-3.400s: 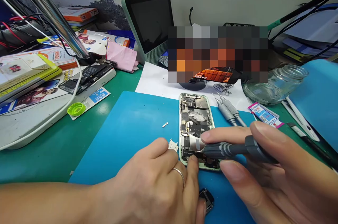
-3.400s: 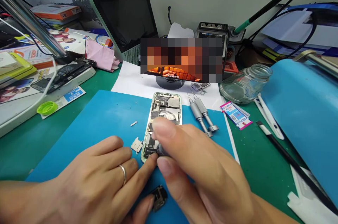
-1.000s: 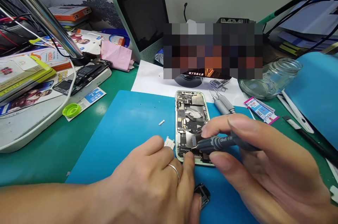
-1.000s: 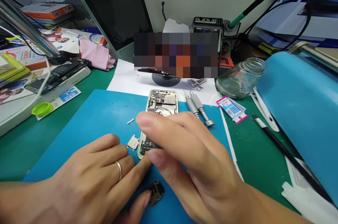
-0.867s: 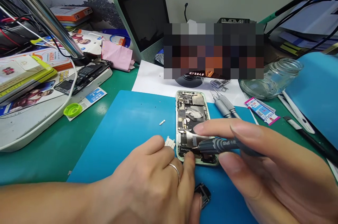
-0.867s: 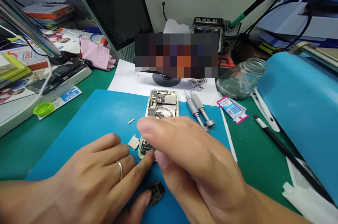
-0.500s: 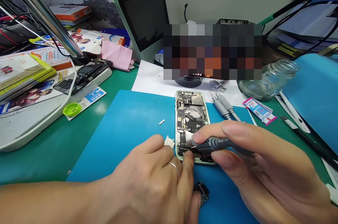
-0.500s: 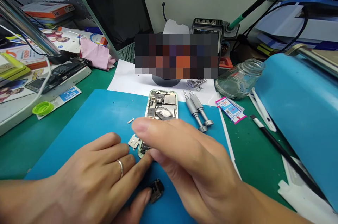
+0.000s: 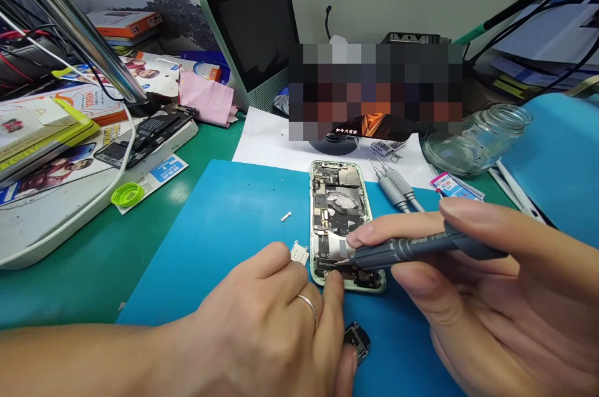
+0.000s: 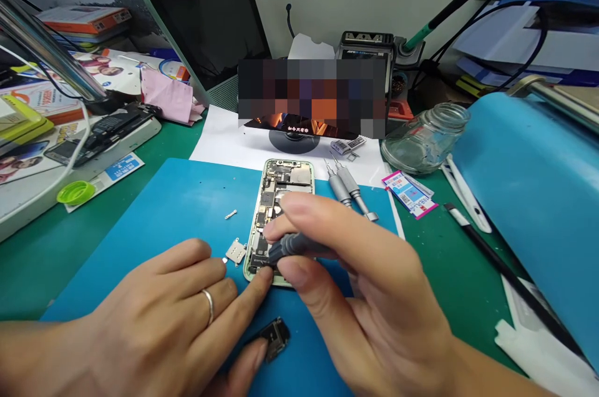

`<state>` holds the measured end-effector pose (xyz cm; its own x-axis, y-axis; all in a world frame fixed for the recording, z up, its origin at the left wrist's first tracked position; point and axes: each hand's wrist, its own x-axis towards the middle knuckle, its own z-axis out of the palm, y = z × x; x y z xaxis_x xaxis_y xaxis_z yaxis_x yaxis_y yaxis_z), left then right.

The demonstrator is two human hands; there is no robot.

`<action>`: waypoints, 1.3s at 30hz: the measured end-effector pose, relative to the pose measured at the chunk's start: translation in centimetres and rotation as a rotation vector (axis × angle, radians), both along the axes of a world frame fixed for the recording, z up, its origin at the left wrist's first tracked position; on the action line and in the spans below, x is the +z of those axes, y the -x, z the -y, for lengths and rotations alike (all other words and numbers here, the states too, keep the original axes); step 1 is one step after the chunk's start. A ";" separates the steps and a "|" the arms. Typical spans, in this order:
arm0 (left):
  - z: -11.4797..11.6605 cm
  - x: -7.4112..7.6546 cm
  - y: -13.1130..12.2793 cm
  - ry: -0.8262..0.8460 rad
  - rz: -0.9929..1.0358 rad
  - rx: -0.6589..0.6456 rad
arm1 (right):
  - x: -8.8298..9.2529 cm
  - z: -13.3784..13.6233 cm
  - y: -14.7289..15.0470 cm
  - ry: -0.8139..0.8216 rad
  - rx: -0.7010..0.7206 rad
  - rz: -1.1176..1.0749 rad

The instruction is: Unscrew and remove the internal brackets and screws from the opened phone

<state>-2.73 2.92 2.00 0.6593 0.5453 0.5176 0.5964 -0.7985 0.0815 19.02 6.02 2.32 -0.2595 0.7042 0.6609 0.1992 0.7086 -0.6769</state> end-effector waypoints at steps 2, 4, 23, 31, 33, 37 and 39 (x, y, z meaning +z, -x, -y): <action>0.0 -0.1 0.0 -0.010 0.007 0.000 | 0.0 0.1 0.0 0.022 0.012 0.016; -0.1 -0.2 0.1 -0.004 0.003 -0.012 | -0.1 0.2 -0.1 0.015 0.006 0.015; -2.4 1.1 0.9 0.229 0.095 -0.009 | -0.6 -0.3 -0.4 0.028 0.071 0.043; -2.4 1.0 0.9 0.395 0.109 0.089 | -0.6 -0.5 -0.2 0.014 0.074 0.049; -2.4 0.8 0.9 0.431 0.113 0.104 | -0.7 -0.4 -0.2 0.019 0.072 0.039; -2.5 0.5 0.8 0.461 0.141 0.121 | -0.7 -0.3 -0.4 0.023 0.060 0.027; -2.5 0.3 0.8 0.475 0.155 0.118 | -0.5 -0.3 -0.4 0.021 0.050 0.020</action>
